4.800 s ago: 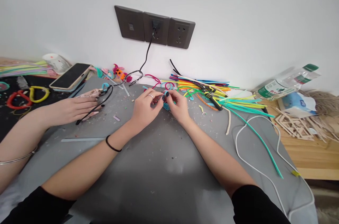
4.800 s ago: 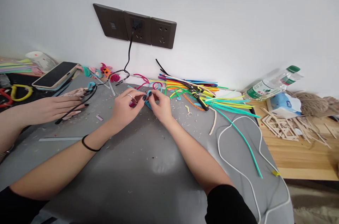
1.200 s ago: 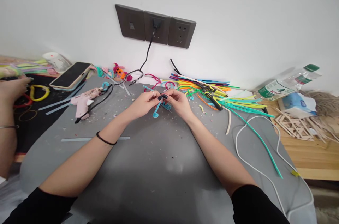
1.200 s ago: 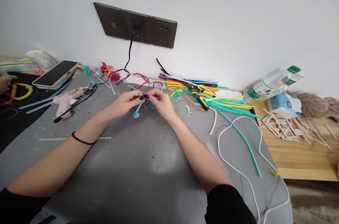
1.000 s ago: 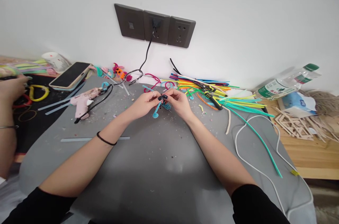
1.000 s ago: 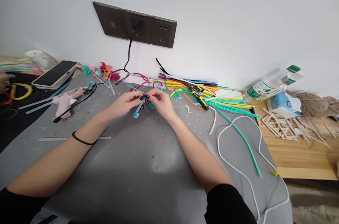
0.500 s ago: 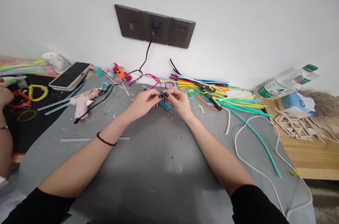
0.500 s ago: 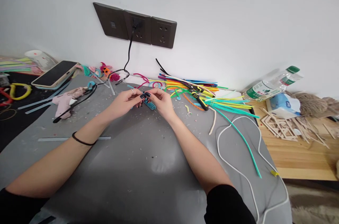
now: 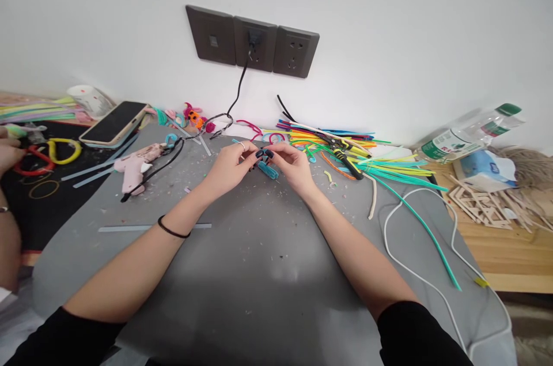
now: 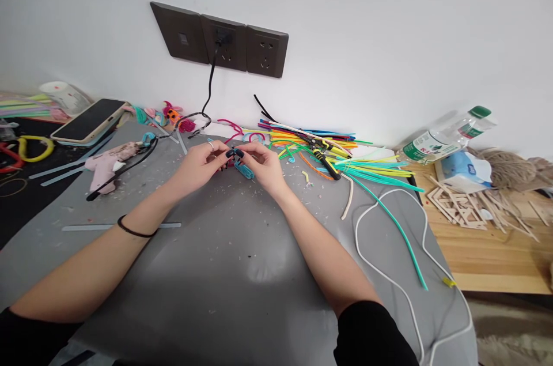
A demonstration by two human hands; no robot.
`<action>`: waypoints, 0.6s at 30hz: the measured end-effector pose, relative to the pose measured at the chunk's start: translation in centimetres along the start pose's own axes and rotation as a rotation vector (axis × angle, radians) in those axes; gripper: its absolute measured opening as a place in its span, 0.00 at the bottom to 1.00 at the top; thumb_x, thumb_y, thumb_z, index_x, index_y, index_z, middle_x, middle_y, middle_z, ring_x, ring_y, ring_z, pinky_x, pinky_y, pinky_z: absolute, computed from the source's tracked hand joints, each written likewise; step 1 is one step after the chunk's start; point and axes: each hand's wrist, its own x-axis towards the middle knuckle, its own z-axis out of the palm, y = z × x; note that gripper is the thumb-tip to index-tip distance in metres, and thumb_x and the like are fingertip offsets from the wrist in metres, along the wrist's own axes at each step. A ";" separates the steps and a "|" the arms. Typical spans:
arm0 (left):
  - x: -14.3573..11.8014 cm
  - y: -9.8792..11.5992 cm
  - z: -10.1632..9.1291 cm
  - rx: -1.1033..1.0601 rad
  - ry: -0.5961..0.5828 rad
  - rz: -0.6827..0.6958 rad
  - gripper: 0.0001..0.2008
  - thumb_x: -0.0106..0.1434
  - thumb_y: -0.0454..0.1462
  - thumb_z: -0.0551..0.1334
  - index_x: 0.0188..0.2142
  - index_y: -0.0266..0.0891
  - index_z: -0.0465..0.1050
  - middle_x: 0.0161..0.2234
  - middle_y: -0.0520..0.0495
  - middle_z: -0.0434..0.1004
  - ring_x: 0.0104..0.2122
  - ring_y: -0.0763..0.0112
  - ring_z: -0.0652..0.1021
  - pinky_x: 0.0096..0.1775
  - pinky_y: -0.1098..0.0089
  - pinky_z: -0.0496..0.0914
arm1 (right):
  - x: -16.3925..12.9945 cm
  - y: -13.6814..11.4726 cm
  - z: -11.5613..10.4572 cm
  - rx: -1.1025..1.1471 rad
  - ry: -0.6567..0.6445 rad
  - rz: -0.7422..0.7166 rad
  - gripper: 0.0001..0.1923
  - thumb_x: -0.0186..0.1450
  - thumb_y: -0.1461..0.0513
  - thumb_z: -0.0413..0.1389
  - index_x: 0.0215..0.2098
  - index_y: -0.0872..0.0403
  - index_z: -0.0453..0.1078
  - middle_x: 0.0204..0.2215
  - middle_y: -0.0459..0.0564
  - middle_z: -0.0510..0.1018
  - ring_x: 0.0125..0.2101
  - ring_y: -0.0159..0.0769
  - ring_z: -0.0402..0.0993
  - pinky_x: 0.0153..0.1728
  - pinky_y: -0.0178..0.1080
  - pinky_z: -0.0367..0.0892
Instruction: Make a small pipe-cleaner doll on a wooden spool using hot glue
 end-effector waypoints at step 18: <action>0.2 -0.2 -1.0 0.149 0.024 0.056 0.12 0.67 0.40 0.57 0.36 0.40 0.79 0.34 0.46 0.81 0.33 0.65 0.76 0.39 0.67 0.69 | 0.0 -0.5 -0.6 -0.255 -0.035 -0.192 0.12 0.68 0.50 0.62 0.39 0.47 0.83 0.39 0.51 0.84 0.41 0.40 0.77 0.44 0.44 0.73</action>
